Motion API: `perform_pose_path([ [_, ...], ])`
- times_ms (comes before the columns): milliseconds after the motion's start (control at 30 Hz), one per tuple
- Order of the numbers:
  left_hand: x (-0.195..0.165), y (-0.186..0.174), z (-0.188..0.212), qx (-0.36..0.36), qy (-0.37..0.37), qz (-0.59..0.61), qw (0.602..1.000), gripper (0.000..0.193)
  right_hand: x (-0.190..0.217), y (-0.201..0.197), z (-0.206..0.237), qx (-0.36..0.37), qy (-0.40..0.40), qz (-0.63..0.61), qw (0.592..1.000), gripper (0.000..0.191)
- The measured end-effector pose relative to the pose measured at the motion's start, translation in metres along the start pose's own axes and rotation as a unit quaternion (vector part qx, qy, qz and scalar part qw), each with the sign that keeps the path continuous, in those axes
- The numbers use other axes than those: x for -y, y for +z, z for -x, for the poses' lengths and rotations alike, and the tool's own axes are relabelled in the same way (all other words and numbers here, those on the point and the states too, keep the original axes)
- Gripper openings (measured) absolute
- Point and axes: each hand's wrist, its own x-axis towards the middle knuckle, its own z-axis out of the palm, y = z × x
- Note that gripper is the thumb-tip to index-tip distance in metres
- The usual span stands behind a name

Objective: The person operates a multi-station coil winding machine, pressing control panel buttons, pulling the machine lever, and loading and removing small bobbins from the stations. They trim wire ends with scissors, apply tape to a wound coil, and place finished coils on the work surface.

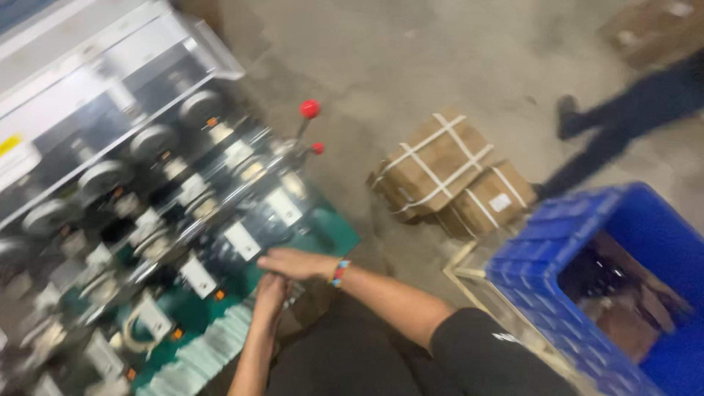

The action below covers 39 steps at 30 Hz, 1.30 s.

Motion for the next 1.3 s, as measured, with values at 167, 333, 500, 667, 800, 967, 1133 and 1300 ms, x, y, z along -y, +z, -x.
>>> perform_pose_path([
  [167,-0.006,-0.054,0.060,-0.016,0.096,-0.189,0.977,0.029,0.019,0.042,0.010,-0.189,-0.085,0.005,0.978,0.056],
  [333,-0.028,-0.108,0.130,0.077,0.374,-0.159,0.911,0.044,0.043,0.102,0.069,0.122,0.180,-0.495,0.841,0.047],
  [500,-0.054,-0.147,0.161,0.229,0.315,-0.098,0.916,0.045,0.078,0.149,0.093,0.290,0.131,-0.649,0.691,0.047],
  [667,-0.071,-0.156,0.175,0.129,0.105,0.133,0.977,0.048,0.104,0.161,0.110,-0.025,-0.064,-0.320,0.945,0.032],
  [800,-0.086,-0.154,0.178,0.266,0.102,-0.065,0.956,0.044,0.111,0.140,0.116,-0.185,-0.128,0.138,0.965,0.023],
  [967,-0.086,-0.134,0.172,0.019,0.251,-0.228,0.941,0.042,0.130,0.123,0.106,-0.168,-0.112,0.253,0.946,0.020],
  [1133,-0.058,-0.105,0.148,0.083,0.076,0.254,0.961,0.047,0.137,0.124,0.098,-0.095,-0.031,0.103,0.990,0.025],
  [1300,-0.023,-0.081,0.136,-0.066,0.084,0.296,0.949,0.047,0.055,0.090,0.068,0.011,-0.024,0.029,0.999,0.029],
])
